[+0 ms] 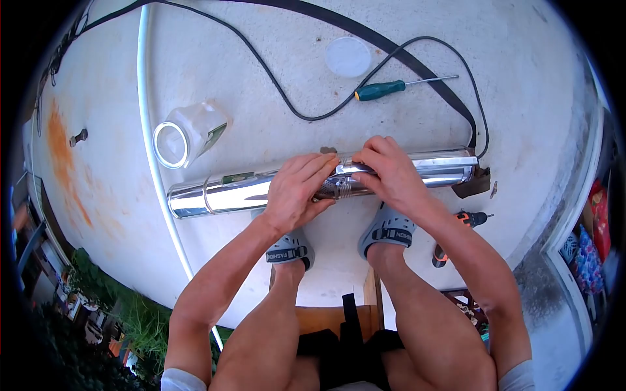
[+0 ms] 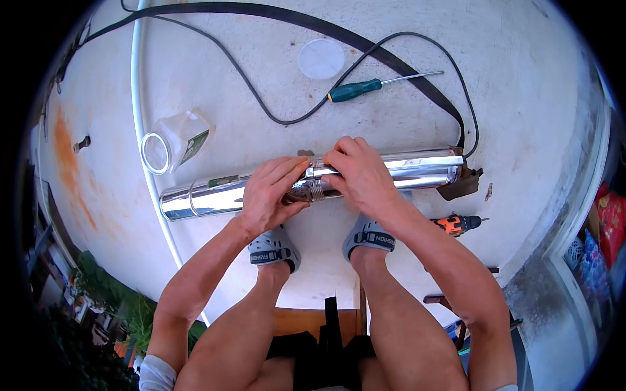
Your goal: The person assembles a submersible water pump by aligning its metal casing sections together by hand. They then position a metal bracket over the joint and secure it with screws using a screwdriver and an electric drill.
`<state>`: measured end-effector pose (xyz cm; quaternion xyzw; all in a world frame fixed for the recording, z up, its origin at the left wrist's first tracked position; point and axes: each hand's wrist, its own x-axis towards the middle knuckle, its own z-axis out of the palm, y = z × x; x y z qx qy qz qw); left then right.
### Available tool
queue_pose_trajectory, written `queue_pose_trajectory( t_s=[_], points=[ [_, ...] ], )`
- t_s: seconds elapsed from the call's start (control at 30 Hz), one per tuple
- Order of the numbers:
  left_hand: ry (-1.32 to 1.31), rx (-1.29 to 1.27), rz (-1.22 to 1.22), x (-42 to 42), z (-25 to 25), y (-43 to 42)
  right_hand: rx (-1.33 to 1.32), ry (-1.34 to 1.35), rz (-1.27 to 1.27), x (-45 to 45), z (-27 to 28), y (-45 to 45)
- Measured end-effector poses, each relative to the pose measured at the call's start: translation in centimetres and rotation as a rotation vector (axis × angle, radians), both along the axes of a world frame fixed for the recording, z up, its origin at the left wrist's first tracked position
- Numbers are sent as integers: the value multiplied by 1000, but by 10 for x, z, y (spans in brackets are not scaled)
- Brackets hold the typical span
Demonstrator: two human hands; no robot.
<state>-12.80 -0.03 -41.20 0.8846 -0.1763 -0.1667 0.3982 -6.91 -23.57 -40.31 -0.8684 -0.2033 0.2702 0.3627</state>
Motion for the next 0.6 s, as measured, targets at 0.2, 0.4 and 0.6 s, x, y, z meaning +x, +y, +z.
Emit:
queue_pose_trajectory(
  t_s=[0.2, 0.4, 0.6],
  points=[
    [-43, -28, -21, 3, -2, 3, 179, -79, 153, 11, -15, -19],
    [-19, 55, 1, 4, 4, -2, 100, -32, 218, 21, -12, -17],
    [-11, 48, 8, 3, 3, 0, 169, 11, 159, 20, -18, -18]
  ],
)
